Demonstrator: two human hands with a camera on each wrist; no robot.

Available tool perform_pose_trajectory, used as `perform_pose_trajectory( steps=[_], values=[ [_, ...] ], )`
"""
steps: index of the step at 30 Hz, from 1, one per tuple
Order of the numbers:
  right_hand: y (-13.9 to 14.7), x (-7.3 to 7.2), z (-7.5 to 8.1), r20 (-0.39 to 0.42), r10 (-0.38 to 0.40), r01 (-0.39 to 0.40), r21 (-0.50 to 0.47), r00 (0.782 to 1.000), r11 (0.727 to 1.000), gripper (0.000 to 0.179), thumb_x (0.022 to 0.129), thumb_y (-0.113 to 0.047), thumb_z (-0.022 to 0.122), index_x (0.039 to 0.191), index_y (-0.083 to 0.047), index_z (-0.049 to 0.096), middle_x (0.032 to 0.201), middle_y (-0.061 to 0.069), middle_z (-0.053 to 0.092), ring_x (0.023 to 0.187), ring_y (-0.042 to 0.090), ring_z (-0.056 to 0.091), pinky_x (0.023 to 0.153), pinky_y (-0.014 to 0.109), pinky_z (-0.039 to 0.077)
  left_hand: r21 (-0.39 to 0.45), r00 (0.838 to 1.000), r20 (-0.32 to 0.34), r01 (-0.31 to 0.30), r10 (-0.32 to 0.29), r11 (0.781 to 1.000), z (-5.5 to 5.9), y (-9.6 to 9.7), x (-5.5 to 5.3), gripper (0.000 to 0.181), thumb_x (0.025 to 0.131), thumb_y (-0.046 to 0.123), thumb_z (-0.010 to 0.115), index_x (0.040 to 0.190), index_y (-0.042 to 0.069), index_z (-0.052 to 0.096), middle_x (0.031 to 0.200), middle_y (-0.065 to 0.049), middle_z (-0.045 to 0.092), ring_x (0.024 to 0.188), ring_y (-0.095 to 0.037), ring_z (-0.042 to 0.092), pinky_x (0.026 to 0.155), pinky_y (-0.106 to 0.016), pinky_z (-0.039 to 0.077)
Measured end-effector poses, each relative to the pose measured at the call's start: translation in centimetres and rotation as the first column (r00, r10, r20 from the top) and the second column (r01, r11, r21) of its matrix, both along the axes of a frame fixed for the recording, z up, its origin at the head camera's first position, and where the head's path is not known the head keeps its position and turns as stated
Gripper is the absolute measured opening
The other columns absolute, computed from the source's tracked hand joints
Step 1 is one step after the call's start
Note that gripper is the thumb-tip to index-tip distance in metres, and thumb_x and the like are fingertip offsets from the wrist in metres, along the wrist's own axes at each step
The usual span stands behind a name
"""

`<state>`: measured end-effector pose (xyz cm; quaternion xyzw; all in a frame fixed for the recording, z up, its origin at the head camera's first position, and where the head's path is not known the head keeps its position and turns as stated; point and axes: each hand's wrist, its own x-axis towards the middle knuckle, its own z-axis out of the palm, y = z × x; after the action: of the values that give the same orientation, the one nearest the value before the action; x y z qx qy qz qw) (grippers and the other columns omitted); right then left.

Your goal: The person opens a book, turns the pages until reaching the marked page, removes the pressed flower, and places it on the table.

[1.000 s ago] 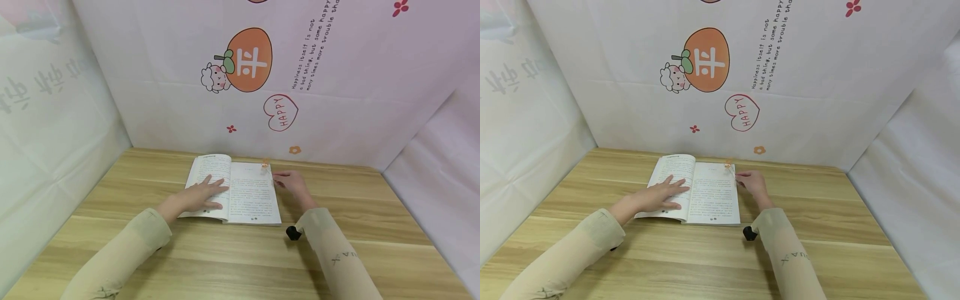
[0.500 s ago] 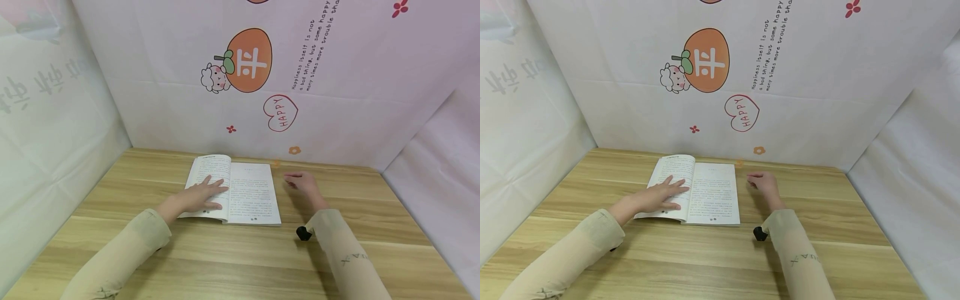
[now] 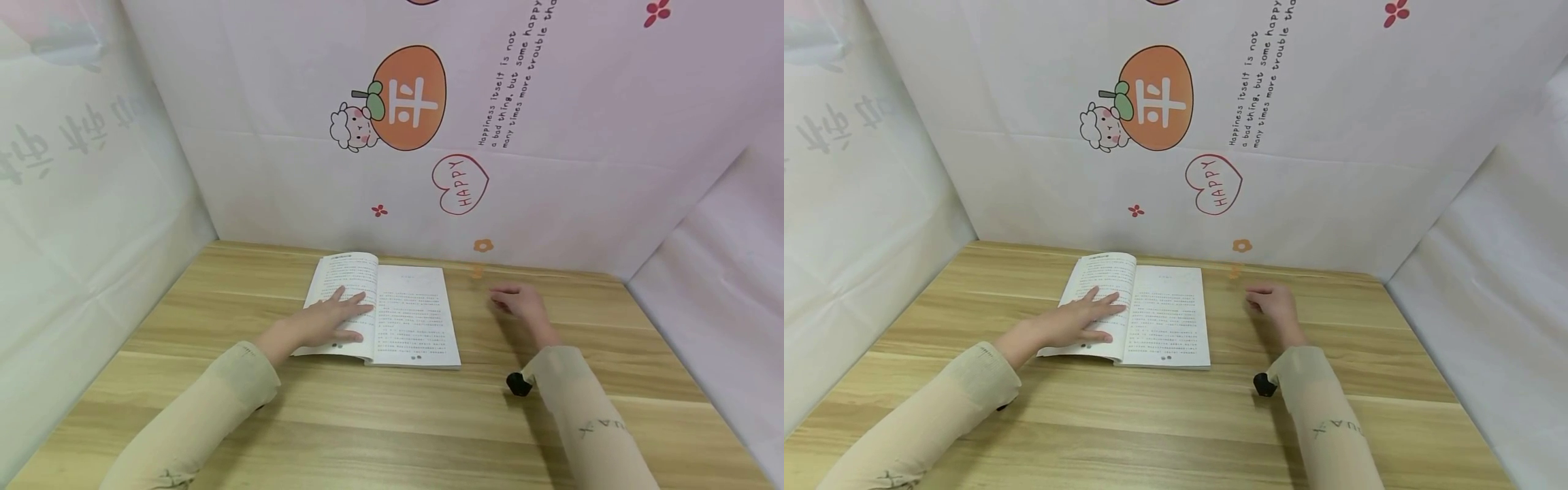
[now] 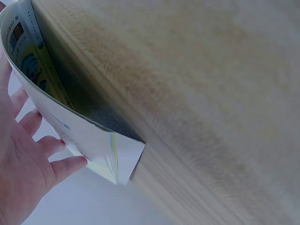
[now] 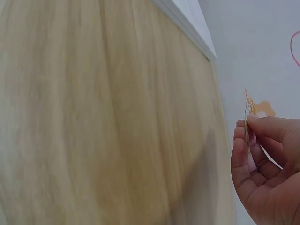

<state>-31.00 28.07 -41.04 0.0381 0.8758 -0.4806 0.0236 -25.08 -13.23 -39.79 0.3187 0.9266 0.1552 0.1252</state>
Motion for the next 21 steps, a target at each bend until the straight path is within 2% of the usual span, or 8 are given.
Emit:
perform_pose_trajectory(
  steps=[3, 9, 14, 21],
  values=[
    [0.5, 0.1, -0.2, -0.015, -0.010, 0.010, 0.021, 1.000, 1.000, 0.032, 0.089, -0.014, 0.063, 0.114, 0.006, 0.063, 0.084, 0.002, 0.070, 0.069, 0.004, 0.060, 0.063, 0.021, 0.050, 0.002, 1.000, 0.005, -0.002, 0.002, 1.000, 0.1, 0.0, 0.1, 0.068, 0.088, 0.055, 0.051, 0.147, 0.028, 0.029, 0.154, 0.005, 0.012, 0.139, -0.032, -0.003, 0.106, -0.057, 0.015],
    [1.4, 0.3, -0.4, -0.006, -0.018, 0.018, 0.017, 1.000, 1.000, 0.033, 0.089, -0.015, 0.063, 0.114, 0.007, 0.062, 0.086, 0.006, 0.070, 0.070, 0.007, 0.062, 0.064, 0.022, 0.050, -0.002, 1.000, 0.019, -0.010, 0.010, 1.000, 0.1, 0.0, 0.1, 0.068, 0.088, 0.055, 0.051, 0.147, 0.029, 0.029, 0.154, 0.006, 0.011, 0.140, -0.031, -0.004, 0.106, -0.056, 0.015],
    [2.0, 0.5, -0.2, 0.013, -0.038, 0.037, 0.072, 0.999, 0.997, 0.034, 0.089, -0.017, 0.064, 0.113, 0.006, 0.063, 0.085, 0.006, 0.071, 0.070, 0.007, 0.062, 0.064, 0.022, 0.049, -0.019, 1.000, 0.017, -0.010, 0.011, 1.000, 0.0, 0.0, 0.0, 0.068, 0.088, 0.057, 0.050, 0.147, 0.031, 0.027, 0.154, 0.007, 0.009, 0.140, -0.029, -0.005, 0.107, -0.055, 0.013],
    [2.8, 0.5, -0.2, -0.004, -0.040, 0.040, 0.110, 0.999, 0.993, 0.033, 0.088, -0.016, 0.064, 0.112, 0.007, 0.063, 0.085, 0.009, 0.071, 0.068, 0.008, 0.064, 0.063, 0.022, 0.049, 0.003, 1.000, 0.018, -0.001, 0.001, 1.000, 0.1, 0.0, 0.1, 0.068, 0.088, 0.055, 0.051, 0.147, 0.029, 0.029, 0.154, 0.004, 0.011, 0.139, -0.032, -0.004, 0.106, -0.057, 0.014]
  ],
)
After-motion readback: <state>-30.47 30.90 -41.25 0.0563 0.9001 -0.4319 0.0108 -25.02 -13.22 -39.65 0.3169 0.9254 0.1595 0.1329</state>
